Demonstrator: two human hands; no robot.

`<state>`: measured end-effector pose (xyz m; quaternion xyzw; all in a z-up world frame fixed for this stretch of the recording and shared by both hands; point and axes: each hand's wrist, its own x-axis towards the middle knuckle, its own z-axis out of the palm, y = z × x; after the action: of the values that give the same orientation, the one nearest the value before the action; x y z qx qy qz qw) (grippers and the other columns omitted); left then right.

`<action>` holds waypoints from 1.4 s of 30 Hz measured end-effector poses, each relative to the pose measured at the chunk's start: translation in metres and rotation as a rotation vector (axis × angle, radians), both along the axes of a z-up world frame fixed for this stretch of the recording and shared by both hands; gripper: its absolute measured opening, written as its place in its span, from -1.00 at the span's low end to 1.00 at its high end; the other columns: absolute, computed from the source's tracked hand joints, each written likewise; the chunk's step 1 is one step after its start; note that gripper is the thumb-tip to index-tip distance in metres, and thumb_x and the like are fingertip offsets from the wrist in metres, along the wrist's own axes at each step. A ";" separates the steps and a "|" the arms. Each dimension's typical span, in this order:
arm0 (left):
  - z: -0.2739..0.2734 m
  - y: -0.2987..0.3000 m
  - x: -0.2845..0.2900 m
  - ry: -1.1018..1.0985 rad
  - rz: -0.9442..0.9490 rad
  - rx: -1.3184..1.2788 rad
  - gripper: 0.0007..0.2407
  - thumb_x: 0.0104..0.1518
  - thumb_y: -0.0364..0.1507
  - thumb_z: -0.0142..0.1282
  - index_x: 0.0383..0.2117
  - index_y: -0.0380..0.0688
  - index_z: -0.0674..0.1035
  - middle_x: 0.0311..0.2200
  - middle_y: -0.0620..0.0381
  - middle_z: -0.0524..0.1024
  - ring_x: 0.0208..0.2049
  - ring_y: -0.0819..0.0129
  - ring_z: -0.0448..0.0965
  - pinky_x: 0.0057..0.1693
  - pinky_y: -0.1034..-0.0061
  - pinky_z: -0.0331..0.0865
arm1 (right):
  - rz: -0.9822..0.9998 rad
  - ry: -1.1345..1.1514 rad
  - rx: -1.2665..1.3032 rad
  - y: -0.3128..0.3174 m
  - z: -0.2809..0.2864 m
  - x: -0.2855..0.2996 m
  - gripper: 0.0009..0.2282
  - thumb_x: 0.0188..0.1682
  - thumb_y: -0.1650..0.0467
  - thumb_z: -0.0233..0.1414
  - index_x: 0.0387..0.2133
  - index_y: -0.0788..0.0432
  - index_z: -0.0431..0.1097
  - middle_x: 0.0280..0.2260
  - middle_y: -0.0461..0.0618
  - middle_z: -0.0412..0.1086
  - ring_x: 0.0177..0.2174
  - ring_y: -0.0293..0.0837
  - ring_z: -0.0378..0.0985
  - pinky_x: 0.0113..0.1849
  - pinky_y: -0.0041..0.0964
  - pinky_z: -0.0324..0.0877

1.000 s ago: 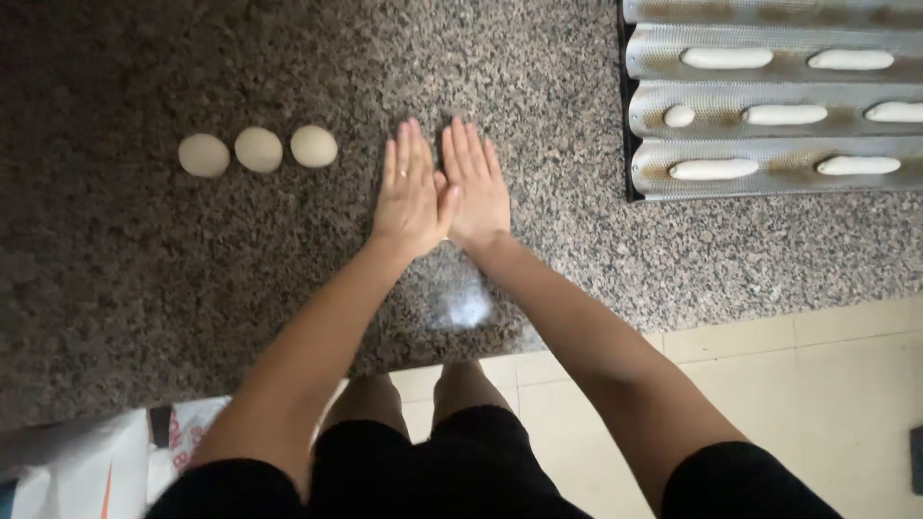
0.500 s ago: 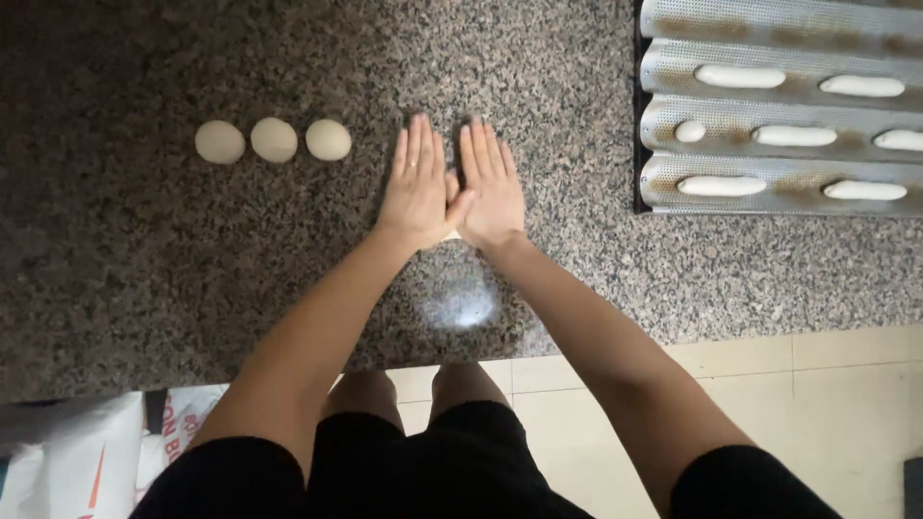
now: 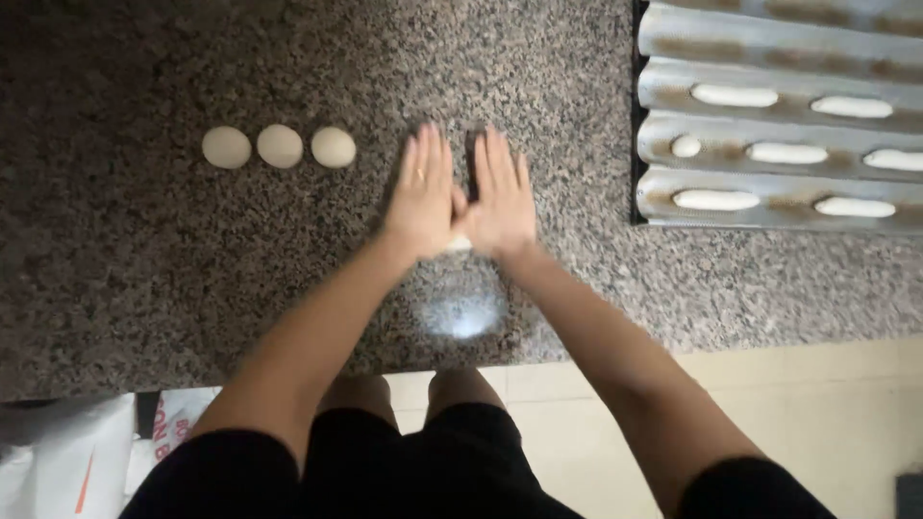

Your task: Shape pieces of dough into long rolls and place them on a perforated baking tray.

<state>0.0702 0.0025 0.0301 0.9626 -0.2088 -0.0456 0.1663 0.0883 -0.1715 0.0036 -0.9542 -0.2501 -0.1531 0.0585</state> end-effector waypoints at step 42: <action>0.089 -0.065 -0.136 0.765 -0.092 -0.443 -0.57 -0.07 -0.27 0.35 -0.04 -0.17 0.66 -0.10 -0.16 0.66 0.04 -0.10 0.62 0.13 0.11 0.48 | -0.062 0.935 0.665 -0.151 0.196 -0.181 -0.64 -0.13 0.46 0.27 0.00 0.16 0.54 -0.29 0.27 0.53 -0.32 0.13 0.60 -0.27 -0.05 0.52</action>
<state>-0.0656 -0.0621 0.1194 0.8074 -0.1795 -0.3601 0.4316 -0.0932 -0.3226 0.1996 -0.8578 -0.1079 0.2130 0.4551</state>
